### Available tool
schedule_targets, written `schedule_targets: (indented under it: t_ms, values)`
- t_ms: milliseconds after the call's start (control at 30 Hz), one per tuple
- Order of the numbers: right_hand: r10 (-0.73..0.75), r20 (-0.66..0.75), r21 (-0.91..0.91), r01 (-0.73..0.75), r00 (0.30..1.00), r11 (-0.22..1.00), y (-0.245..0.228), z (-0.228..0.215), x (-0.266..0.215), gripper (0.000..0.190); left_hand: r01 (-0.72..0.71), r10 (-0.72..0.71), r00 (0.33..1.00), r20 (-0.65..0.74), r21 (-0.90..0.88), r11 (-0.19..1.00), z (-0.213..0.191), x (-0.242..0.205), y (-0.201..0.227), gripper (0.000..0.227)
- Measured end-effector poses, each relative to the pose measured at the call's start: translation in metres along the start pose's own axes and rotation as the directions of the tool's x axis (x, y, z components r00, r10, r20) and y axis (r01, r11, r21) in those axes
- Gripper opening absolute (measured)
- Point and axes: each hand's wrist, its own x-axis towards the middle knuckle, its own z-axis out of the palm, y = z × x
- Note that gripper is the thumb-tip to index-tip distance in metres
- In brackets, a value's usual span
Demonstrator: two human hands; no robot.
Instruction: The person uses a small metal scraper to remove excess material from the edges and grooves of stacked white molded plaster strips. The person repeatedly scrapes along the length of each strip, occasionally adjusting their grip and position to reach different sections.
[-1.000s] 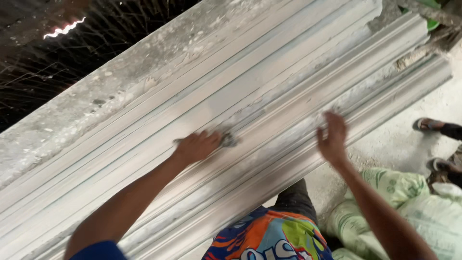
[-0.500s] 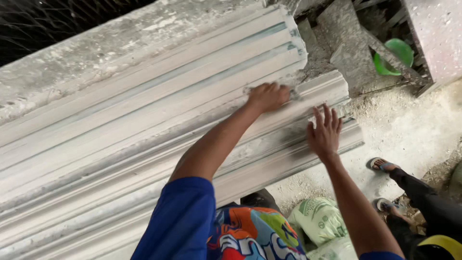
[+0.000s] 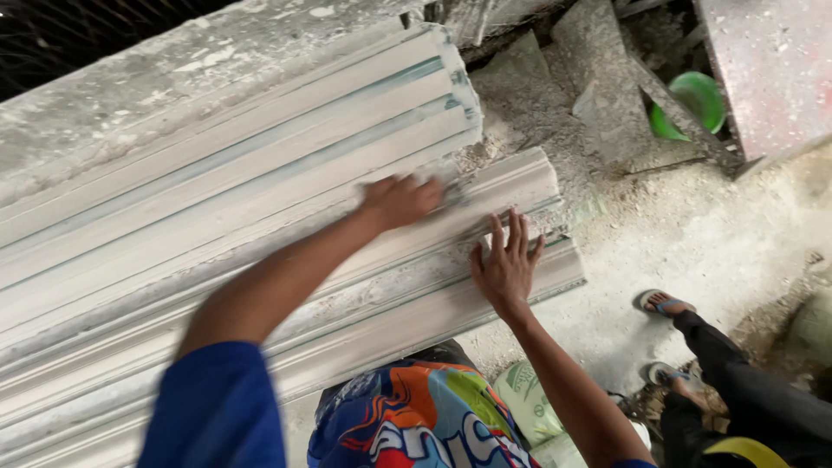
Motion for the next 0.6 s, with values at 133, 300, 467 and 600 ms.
schedule_targets:
  t_ms: [133,300,467,600]
  values:
    - [0.004,-0.020,0.001,-0.004,1.000,1.000,0.000,-0.003,0.002,0.067,0.230,-0.243,0.940,-0.240,-0.085,0.970,0.081,0.126,0.020,0.006]
    - [0.020,0.019,0.035,-0.021,1.000,0.999,-0.002,-0.008,-0.001,0.066,0.276,-0.220,0.955,0.197,-0.330,0.903,-0.028,0.118,-0.021,0.020]
    - [0.022,0.001,0.041,-0.022,1.000,0.999,-0.003,-0.006,0.000,0.064,0.143,-0.135,0.989,0.064,-0.142,0.979,-0.036,0.035,-0.017,0.005]
    - [0.016,-0.046,0.011,-0.016,0.999,1.000,-0.004,-0.005,0.001,0.064,0.133,-0.133,0.991,-0.004,-0.086,0.987,-0.033,0.039,-0.007,0.014]
